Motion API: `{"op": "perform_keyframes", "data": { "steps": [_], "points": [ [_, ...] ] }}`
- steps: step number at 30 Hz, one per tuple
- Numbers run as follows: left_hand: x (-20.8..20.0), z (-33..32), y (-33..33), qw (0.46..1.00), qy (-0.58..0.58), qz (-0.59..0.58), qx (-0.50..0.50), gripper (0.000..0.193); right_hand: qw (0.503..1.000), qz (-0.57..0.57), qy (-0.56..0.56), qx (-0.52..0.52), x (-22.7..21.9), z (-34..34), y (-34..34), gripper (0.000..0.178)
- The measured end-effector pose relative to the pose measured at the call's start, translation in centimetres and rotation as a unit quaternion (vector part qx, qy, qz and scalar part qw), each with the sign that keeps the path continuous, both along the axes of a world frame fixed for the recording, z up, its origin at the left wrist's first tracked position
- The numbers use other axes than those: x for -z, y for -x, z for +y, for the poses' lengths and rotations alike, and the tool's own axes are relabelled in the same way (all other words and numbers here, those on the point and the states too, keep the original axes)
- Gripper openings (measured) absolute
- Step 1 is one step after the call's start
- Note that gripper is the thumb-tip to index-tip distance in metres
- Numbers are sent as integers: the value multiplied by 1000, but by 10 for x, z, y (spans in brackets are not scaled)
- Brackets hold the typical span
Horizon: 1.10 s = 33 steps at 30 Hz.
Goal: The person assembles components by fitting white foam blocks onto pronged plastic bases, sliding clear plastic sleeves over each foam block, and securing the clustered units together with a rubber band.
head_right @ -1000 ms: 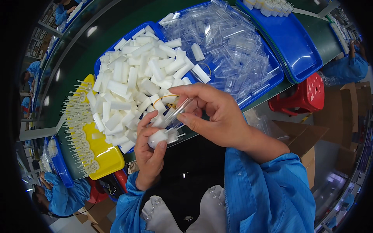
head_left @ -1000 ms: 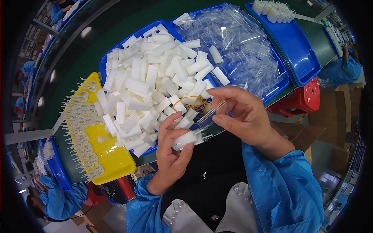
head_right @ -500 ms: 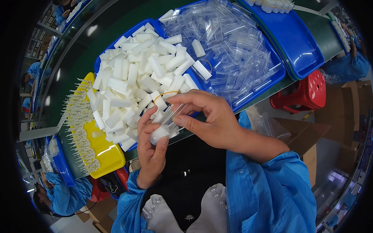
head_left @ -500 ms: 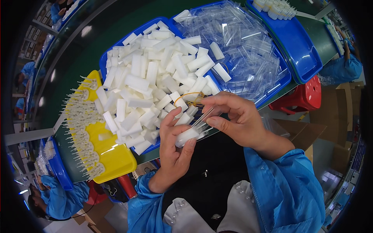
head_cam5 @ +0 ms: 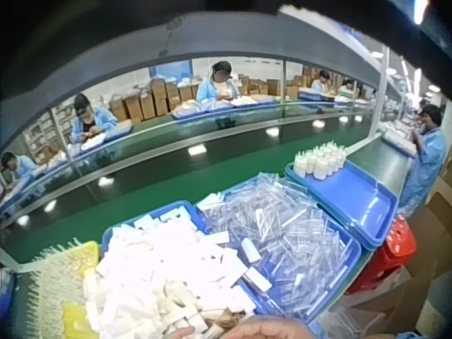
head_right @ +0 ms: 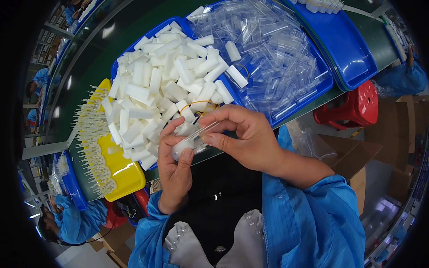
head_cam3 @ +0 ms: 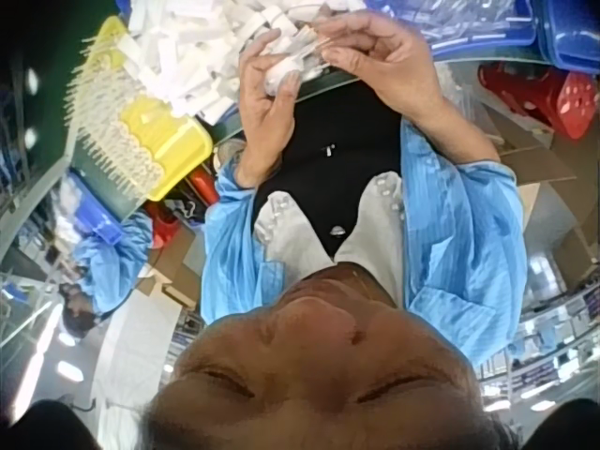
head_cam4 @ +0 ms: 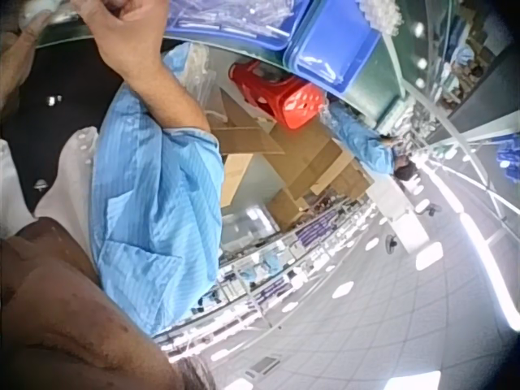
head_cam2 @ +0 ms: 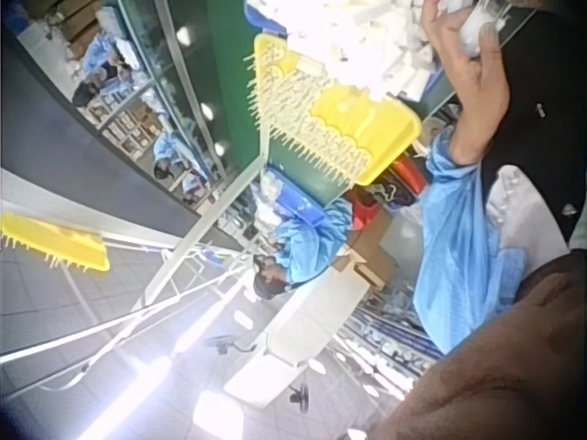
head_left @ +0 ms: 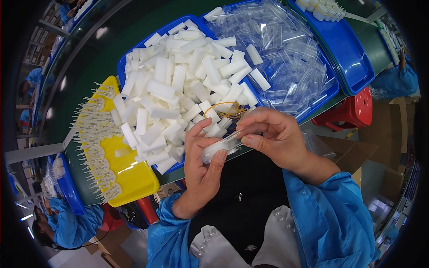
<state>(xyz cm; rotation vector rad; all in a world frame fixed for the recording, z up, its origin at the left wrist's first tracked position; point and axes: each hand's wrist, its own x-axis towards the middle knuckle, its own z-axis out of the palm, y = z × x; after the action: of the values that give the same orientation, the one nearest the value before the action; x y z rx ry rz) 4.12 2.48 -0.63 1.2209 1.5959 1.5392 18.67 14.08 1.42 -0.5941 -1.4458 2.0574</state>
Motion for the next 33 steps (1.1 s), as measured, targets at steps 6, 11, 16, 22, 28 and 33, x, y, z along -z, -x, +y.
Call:
{"op": "perform_keyframes", "data": {
  "steps": [6, 11, 16, 22, 28, 33],
  "points": [
    [7, 2, -5, 994, -62, -88, -2, 15, 993, 33, -111, 20, 6, -3, 2, 28],
    [5, 2, 1, 997, -66, 47, 11, 18, 984, 51, -167, 30, 5, -4, 3, 24],
    [-2, -2, -1, 998, -19, 61, 18, 16, 986, -10, -163, 22, -6, 2, 2, 22],
    [-5, -3, 1, 991, 0, 132, 17, 17, 999, -31, -3, -26, -14, 13, -2, 26],
    [-7, -2, 1, 989, 3, 147, 23, 19, 987, -45, -156, -6, -11, 13, -4, 20],
    [-3, -4, -1, 990, 18, 139, 29, 22, 985, -77, -155, -4, -10, 12, -2, 19]
  ]
}}
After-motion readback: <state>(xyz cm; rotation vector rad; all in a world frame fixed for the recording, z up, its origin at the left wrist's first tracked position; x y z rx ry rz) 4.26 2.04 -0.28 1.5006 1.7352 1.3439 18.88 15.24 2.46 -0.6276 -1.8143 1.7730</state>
